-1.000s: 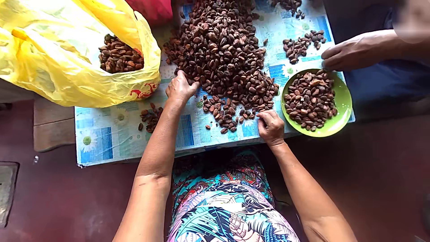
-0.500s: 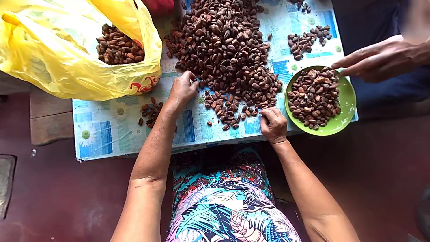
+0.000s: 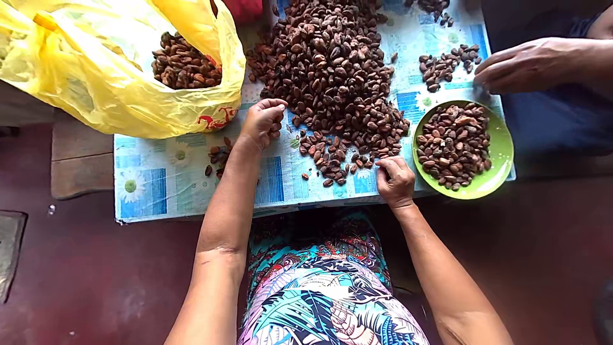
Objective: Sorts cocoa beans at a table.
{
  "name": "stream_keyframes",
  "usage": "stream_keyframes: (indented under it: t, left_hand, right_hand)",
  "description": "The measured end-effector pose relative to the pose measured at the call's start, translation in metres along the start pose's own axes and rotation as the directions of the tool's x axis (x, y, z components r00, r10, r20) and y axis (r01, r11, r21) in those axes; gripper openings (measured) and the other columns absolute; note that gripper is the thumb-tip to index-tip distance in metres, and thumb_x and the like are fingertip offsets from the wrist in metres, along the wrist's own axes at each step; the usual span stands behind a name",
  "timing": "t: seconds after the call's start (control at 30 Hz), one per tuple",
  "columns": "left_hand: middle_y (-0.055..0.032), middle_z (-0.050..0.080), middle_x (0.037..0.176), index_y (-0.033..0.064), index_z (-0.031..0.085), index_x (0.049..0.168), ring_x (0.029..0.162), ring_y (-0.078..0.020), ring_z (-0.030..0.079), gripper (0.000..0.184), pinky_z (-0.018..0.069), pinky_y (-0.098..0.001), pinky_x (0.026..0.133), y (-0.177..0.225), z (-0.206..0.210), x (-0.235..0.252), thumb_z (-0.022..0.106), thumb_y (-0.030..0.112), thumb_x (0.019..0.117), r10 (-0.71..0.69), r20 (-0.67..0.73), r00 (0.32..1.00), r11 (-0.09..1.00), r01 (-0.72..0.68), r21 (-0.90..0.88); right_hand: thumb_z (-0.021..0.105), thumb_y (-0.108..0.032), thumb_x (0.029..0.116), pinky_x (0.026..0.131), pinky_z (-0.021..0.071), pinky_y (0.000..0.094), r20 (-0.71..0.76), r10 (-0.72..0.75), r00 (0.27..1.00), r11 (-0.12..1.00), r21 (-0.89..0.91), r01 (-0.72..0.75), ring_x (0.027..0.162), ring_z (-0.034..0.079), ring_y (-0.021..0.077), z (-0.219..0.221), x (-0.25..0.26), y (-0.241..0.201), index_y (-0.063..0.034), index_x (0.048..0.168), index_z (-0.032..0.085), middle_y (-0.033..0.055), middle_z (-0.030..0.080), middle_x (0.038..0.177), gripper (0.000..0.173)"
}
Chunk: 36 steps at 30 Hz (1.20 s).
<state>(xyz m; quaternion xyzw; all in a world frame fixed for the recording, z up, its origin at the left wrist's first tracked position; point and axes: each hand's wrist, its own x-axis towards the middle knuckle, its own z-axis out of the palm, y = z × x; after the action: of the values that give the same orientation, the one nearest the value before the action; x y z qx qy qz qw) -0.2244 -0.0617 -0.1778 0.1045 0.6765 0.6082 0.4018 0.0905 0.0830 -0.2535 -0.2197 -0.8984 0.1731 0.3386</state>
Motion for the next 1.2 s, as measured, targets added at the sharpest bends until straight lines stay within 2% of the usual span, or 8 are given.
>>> stream_keyframes:
  t: [0.1,0.2,0.37,0.47,0.6,0.77,1.07,1.2]
  left_hand:
    - [-0.0002,0.061,0.082,0.0027,0.067,0.108,0.058,-0.0027,0.046,0.016,0.0399,-0.0198,0.055,-0.005,0.006,0.006,0.068,0.014,0.0975,0.198,0.017,0.980,0.886,-0.186,0.425]
    - [-0.0216,0.069,0.104,-0.0013,0.068,0.120,0.091,-0.0324,0.065,0.039,0.0510,-0.0555,0.087,-0.008,0.011,0.014,0.074,0.025,0.0929,0.186,0.051,0.981,0.659,-0.163,0.734]
    - [-0.0255,0.069,0.110,-0.0008,0.065,0.125,0.103,-0.0421,0.066,0.037,0.0479,-0.0650,0.093,-0.013,0.023,0.007,0.069,0.023,0.0965,0.168,0.037,0.985,0.525,-0.121,0.842]
    - [-0.0226,0.069,0.104,-0.0028,0.065,0.122,0.093,-0.0351,0.066,0.035,0.0503,-0.0579,0.089,-0.016,0.021,0.001,0.069,0.021,0.0969,0.209,0.049,0.977,0.562,-0.161,0.812]
    - [0.0054,0.055,0.075,0.0103,0.063,0.106,0.054,0.0000,0.045,0.008,0.0408,-0.0164,0.051,-0.007,0.020,-0.016,0.058,0.014,0.1012,0.162,0.019,0.987,0.939,-0.160,0.304]
    - [0.0011,0.072,0.082,0.0206,0.065,0.083,0.066,-0.0088,0.066,0.047,0.0527,-0.0203,0.055,-0.007,0.045,-0.027,0.022,0.026,0.1007,0.017,0.351,0.936,0.903,0.137,-0.407]
    - [-0.0012,0.059,0.086,0.0074,0.055,0.119,0.071,-0.0108,0.061,0.018,0.0556,-0.0274,0.068,0.012,0.240,-0.047,0.045,0.014,0.1051,-0.195,0.480,0.855,0.962,0.263,-0.078]
    - [-0.0121,0.054,0.147,0.0073,0.049,0.148,0.132,-0.0231,0.053,0.048,0.0428,-0.0455,0.107,0.034,0.273,-0.055,0.042,0.035,0.1098,-0.231,0.515,0.825,0.973,0.202,0.113]
  right_hand:
    - [0.058,-0.001,0.0897,0.079,0.0587,0.0464,-0.004,0.007,1.000,1.000,0.005,-0.007,0.092,0.072,0.0367,0.000,0.000,-0.001,0.0039,0.097,0.075,0.0229,0.073,0.099,0.019]
    - [0.057,-0.001,0.0892,0.077,0.0581,0.0449,-0.025,0.006,1.000,1.000,-0.004,-0.006,0.090,0.073,0.0354,0.002,0.000,-0.001,0.0027,0.095,0.076,0.0225,0.073,0.098,0.020]
    - [0.057,-0.002,0.0886,0.076,0.0584,0.0458,-0.023,0.014,1.000,1.000,-0.004,-0.014,0.090,0.073,0.0355,0.001,0.001,-0.003,0.0008,0.095,0.076,0.0210,0.074,0.097,0.020]
    - [0.058,-0.002,0.0875,0.076,0.0587,0.0457,-0.047,-0.001,0.999,1.000,0.006,0.001,0.089,0.073,0.0356,0.003,0.001,-0.002,0.0007,0.095,0.076,0.0207,0.074,0.096,0.020]
    - [0.058,-0.002,0.0870,0.074,0.0589,0.0449,-0.059,0.003,0.998,1.000,0.020,-0.001,0.088,0.073,0.0341,0.005,0.001,-0.001,0.0000,0.094,0.077,0.0195,0.074,0.095,0.020]
    - [0.061,-0.002,0.0845,0.074,0.0601,0.0471,-0.013,0.034,0.999,0.999,0.015,-0.034,0.089,0.073,0.0338,0.003,0.001,-0.005,-0.0012,0.095,0.077,0.0181,0.074,0.097,0.019]
    - [0.060,-0.003,0.0834,0.069,0.0594,0.0449,-0.071,-0.001,0.997,1.000,0.012,0.002,0.082,0.073,0.0319,0.005,0.001,-0.006,-0.0006,0.090,0.076,0.0170,0.073,0.090,0.017]
    - [0.059,-0.005,0.0826,0.069,0.0584,0.0440,-0.079,-0.017,0.997,1.000,0.008,0.018,0.082,0.073,0.0330,0.003,0.002,-0.007,0.0010,0.090,0.077,0.0187,0.074,0.090,0.020]
